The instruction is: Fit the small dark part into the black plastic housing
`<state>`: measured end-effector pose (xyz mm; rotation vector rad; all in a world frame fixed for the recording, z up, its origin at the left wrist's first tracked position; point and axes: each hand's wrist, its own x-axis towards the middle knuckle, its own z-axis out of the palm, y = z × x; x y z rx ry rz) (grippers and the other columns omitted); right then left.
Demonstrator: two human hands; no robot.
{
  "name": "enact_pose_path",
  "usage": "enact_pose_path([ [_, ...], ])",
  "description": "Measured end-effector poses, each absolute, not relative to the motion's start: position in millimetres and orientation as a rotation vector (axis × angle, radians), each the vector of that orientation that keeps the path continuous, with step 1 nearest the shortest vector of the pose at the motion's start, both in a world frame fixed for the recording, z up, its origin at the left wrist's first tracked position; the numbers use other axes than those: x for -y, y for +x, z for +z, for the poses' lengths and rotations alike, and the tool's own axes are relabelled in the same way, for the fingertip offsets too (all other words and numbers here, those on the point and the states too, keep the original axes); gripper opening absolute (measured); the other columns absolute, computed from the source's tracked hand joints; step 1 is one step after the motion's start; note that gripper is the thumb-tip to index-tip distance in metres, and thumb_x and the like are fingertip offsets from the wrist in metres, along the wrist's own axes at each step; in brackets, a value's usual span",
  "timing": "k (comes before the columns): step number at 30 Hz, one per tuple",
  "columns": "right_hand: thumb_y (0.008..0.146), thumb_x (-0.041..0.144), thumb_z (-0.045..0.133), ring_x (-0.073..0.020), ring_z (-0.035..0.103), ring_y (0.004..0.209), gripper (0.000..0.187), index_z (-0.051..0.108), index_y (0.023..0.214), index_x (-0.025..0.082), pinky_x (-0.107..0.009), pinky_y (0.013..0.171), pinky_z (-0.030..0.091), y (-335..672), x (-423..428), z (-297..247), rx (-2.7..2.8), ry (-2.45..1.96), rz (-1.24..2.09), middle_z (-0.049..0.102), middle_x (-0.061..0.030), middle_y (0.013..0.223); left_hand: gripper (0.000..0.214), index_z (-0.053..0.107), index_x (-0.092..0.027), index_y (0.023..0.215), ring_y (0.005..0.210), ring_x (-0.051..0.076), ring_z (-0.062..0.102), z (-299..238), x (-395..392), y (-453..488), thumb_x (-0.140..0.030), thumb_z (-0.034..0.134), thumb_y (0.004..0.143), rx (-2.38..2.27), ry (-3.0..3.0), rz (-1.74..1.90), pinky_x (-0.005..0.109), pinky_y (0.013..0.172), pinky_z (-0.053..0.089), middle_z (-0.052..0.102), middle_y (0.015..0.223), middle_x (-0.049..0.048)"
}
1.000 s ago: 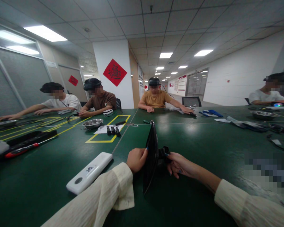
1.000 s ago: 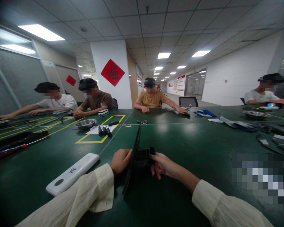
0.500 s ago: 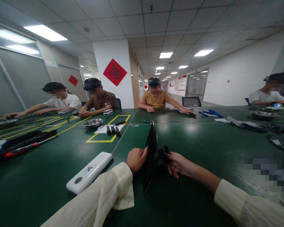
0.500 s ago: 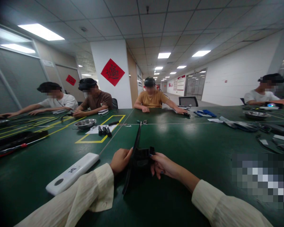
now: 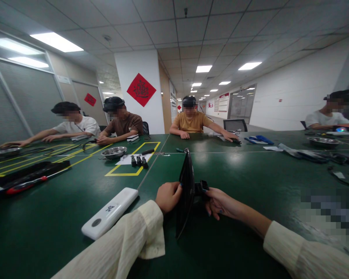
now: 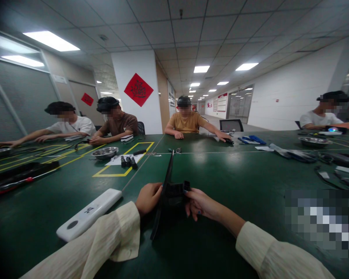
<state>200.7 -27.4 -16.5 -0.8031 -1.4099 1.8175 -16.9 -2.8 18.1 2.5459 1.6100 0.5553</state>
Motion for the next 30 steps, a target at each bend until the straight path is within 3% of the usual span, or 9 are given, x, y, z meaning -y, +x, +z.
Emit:
enact_pose_path([
  [6,0.083,0.048,0.047,-0.0050,0.032,0.030,0.048,0.039,0.114,0.012,-0.016,0.033,0.040,199.7,28.1,-14.8,1.410,-0.817,1.815,0.060,-0.0026,0.053,0.041,0.060,-0.017,0.073,0.070,0.016,0.058,15.8,1.8,-17.8,-0.033,0.026,0.088,-1.588,2.551,0.578,0.023,0.058,0.030,0.063,0.072,0.0054],
  [13,0.083,0.050,0.048,-0.0054,0.035,0.030,0.050,0.040,0.115,0.012,-0.016,0.034,0.040,201.7,28.4,-14.9,1.410,-0.814,1.818,0.061,-0.0034,0.055,0.060,0.058,-0.015,0.059,0.057,0.014,0.053,15.1,-0.5,-16.8,-0.045,0.016,0.091,-1.660,2.474,0.514,0.023,0.054,0.027,0.056,0.057,0.0049],
  [19,0.081,0.051,0.049,-0.0051,0.035,0.030,0.050,0.042,0.112,0.012,-0.017,0.033,0.040,201.0,29.3,-13.8,1.408,-0.817,1.817,0.061,-0.0034,0.054,0.049,0.059,-0.018,0.073,0.069,0.016,0.058,16.2,2.3,-15.1,-0.039,0.019,0.092,-1.601,2.471,0.600,0.023,0.059,0.031,0.063,0.072,0.0055],
  [30,0.078,0.053,0.052,-0.0052,0.034,0.029,0.057,0.040,0.114,0.011,-0.017,0.033,0.040,199.8,29.2,-13.2,1.398,-0.822,1.819,0.061,-0.0043,0.053,0.044,0.057,-0.019,0.075,0.069,0.017,0.058,17.3,2.3,-17.5,-0.037,0.020,0.091,-1.558,2.568,0.603,0.024,0.059,0.031,0.062,0.071,0.0048],
])
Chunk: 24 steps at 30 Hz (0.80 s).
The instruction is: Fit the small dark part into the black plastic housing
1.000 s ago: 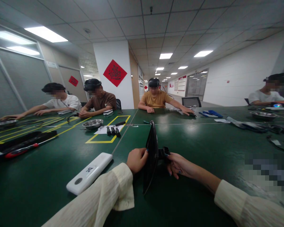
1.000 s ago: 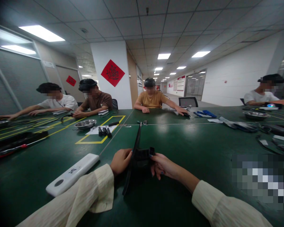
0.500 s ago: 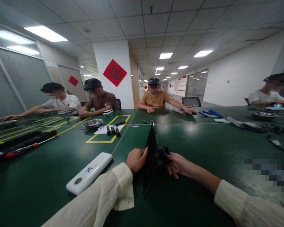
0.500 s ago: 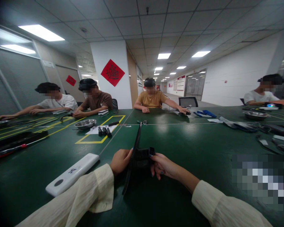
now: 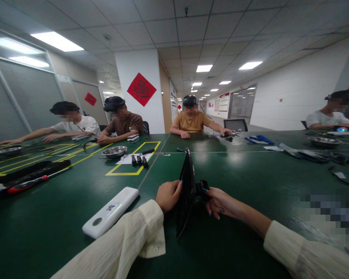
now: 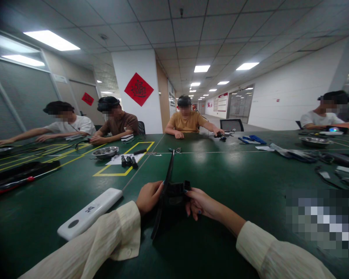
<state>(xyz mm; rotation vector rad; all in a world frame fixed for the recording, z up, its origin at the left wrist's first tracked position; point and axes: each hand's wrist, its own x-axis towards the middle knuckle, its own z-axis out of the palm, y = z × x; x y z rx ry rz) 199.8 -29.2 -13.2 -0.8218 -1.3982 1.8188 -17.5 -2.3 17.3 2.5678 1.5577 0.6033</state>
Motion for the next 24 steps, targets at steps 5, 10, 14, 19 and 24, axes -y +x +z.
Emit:
enact_pose_path([
  [5,0.079,0.051,0.051,-0.0053,0.033,0.029,0.055,0.039,0.114,0.011,-0.017,0.032,0.040,200.2,28.2,-14.9,1.403,-0.827,1.816,0.061,-0.0043,0.053,0.037,0.058,-0.018,0.077,0.075,0.018,0.059,16.6,2.1,-17.9,-0.032,0.026,0.089,-1.601,2.560,0.550,0.025,0.062,0.032,0.064,0.076,0.0056],
  [10,0.082,0.050,0.049,-0.0051,0.034,0.030,0.051,0.041,0.114,0.012,-0.017,0.033,0.040,201.6,27.3,-16.7,1.411,-0.812,1.818,0.061,-0.0031,0.054,0.048,0.059,-0.017,0.068,0.064,0.015,0.056,18.0,1.8,-16.4,-0.037,0.021,0.090,-1.590,2.509,0.536,0.023,0.057,0.029,0.060,0.066,0.0045],
  [14,0.083,0.049,0.048,-0.0052,0.034,0.030,0.048,0.042,0.113,0.012,-0.017,0.033,0.040,202.2,26.8,-18.1,1.407,-0.814,1.817,0.061,-0.0031,0.055,0.053,0.058,-0.017,0.065,0.060,0.014,0.054,18.1,2.3,-16.2,-0.040,0.017,0.091,-1.577,2.482,0.535,0.022,0.056,0.029,0.057,0.061,0.0037],
  [19,0.084,0.048,0.047,-0.0054,0.034,0.030,0.048,0.040,0.114,0.011,-0.017,0.034,0.041,201.5,27.3,-16.8,1.407,-0.814,1.811,0.061,-0.0038,0.054,0.042,0.054,-0.018,0.076,0.068,0.016,0.057,15.9,1.9,-16.4,-0.039,0.020,0.091,-1.597,2.514,0.610,0.023,0.059,0.031,0.061,0.072,0.0043],
  [24,0.082,0.051,0.048,-0.0049,0.032,0.029,0.050,0.041,0.113,0.011,-0.017,0.034,0.040,199.9,29.8,-12.4,1.420,-0.827,1.806,0.060,-0.0024,0.053,0.033,0.050,-0.020,0.083,0.071,0.016,0.058,16.1,2.8,-16.4,-0.036,0.022,0.091,-1.624,2.555,0.602,0.024,0.060,0.031,0.061,0.073,0.0029],
])
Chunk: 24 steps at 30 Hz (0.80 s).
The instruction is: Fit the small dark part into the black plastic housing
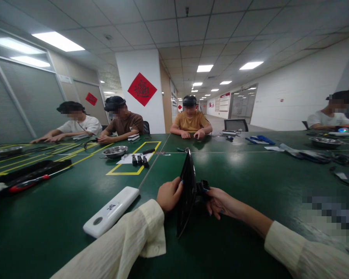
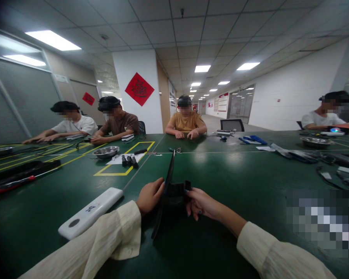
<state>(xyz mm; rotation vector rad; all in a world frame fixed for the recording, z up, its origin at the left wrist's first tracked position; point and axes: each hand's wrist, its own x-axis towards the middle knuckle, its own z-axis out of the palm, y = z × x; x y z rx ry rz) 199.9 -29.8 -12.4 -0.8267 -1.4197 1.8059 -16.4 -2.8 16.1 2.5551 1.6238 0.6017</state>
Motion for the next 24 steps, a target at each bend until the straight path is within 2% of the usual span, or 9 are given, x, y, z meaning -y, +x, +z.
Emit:
enact_pose_path([
  [7,0.082,0.050,0.049,-0.0056,0.034,0.030,0.049,0.041,0.111,0.012,-0.017,0.033,0.040,200.4,27.8,-15.7,1.405,-0.827,1.820,0.061,-0.0029,0.054,0.035,0.049,-0.020,0.083,0.071,0.018,0.060,17.8,3.4,-17.1,-0.036,0.020,0.092,-1.614,2.601,0.558,0.025,0.059,0.031,0.062,0.073,0.0032],
  [14,0.084,0.048,0.047,-0.0056,0.034,0.030,0.046,0.040,0.112,0.012,-0.017,0.034,0.041,202.0,26.5,-18.4,1.407,-0.814,1.812,0.062,-0.0043,0.055,0.029,0.051,-0.019,0.092,0.078,0.020,0.060,13.4,3.2,-18.4,-0.032,0.025,0.089,-1.645,2.633,0.567,0.026,0.063,0.033,0.064,0.080,0.0055],
  [20,0.084,0.047,0.046,-0.0054,0.035,0.031,0.047,0.038,0.115,0.012,-0.017,0.034,0.041,201.9,28.6,-15.5,1.407,-0.816,1.819,0.062,-0.0041,0.055,0.035,0.052,-0.019,0.077,0.071,0.016,0.058,16.1,2.2,-16.7,-0.034,0.023,0.090,-1.575,2.565,0.583,0.023,0.061,0.033,0.061,0.073,0.0034],
  [24,0.084,0.048,0.046,-0.0052,0.034,0.031,0.048,0.039,0.114,0.012,-0.017,0.034,0.041,202.0,26.2,-18.1,1.412,-0.806,1.821,0.062,-0.0040,0.055,0.044,0.054,-0.019,0.076,0.070,0.015,0.058,16.3,1.5,-17.1,-0.038,0.018,0.092,-1.505,2.523,0.625,0.022,0.061,0.034,0.061,0.073,0.0036],
])
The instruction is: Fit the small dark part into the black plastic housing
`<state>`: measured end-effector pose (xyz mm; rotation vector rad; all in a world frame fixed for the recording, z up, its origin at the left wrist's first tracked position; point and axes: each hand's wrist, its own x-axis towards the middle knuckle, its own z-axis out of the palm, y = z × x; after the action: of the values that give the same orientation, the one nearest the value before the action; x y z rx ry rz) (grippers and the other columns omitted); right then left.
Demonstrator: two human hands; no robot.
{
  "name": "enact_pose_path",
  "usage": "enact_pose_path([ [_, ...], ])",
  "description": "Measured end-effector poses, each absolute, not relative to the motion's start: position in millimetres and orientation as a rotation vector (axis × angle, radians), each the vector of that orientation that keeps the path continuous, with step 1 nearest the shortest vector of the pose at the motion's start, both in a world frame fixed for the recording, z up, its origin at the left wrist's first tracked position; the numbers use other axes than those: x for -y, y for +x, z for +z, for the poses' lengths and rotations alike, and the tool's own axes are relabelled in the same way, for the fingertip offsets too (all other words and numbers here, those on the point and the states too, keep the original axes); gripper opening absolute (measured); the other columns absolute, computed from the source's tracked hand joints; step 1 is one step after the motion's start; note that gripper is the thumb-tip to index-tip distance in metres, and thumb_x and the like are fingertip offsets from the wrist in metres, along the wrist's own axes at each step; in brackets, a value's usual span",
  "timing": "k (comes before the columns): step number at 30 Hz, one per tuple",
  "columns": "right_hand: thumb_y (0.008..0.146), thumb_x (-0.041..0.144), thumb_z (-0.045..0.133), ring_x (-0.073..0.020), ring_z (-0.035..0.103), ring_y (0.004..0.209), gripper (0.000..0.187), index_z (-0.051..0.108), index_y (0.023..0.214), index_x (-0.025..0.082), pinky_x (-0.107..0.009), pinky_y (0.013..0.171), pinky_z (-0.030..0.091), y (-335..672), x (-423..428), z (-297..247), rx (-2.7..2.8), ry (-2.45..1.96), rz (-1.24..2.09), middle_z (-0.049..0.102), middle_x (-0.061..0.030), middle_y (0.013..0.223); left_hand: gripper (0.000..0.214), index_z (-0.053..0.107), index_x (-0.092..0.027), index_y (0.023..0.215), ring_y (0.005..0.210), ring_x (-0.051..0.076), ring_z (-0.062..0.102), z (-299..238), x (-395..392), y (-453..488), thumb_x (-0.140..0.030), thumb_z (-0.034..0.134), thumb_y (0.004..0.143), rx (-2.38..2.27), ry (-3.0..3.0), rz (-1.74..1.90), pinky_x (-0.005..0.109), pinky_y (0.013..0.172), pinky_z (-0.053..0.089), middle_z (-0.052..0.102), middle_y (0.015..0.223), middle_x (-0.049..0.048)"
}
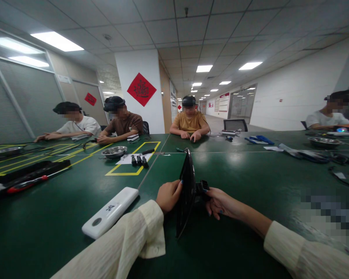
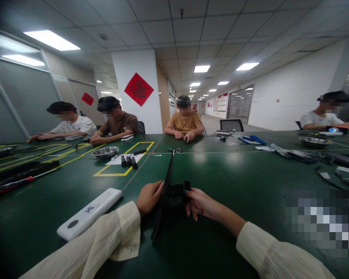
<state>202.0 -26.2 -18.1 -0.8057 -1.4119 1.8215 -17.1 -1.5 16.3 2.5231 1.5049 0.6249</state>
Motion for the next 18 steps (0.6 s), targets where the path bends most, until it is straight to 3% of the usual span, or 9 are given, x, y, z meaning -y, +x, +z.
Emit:
enact_pose_path([
  [9,0.081,0.051,0.050,-0.0053,0.034,0.031,0.052,0.040,0.113,0.011,-0.017,0.033,0.041,200.8,29.4,-14.4,1.402,-0.828,1.814,0.061,-0.0037,0.054,0.045,0.053,-0.017,0.065,0.069,0.017,0.057,12.4,-0.3,-17.3,-0.036,0.020,0.090,-1.607,2.492,0.602,0.024,0.059,0.031,0.060,0.069,0.0051],
  [18,0.081,0.051,0.049,-0.0053,0.034,0.030,0.051,0.041,0.113,0.012,-0.017,0.034,0.040,200.0,30.8,-11.5,1.405,-0.844,1.809,0.061,-0.0036,0.054,0.030,0.048,-0.020,0.077,0.068,0.016,0.057,13.8,0.4,-17.1,-0.035,0.026,0.089,-1.570,2.506,0.701,0.024,0.058,0.031,0.059,0.070,0.0019],
])
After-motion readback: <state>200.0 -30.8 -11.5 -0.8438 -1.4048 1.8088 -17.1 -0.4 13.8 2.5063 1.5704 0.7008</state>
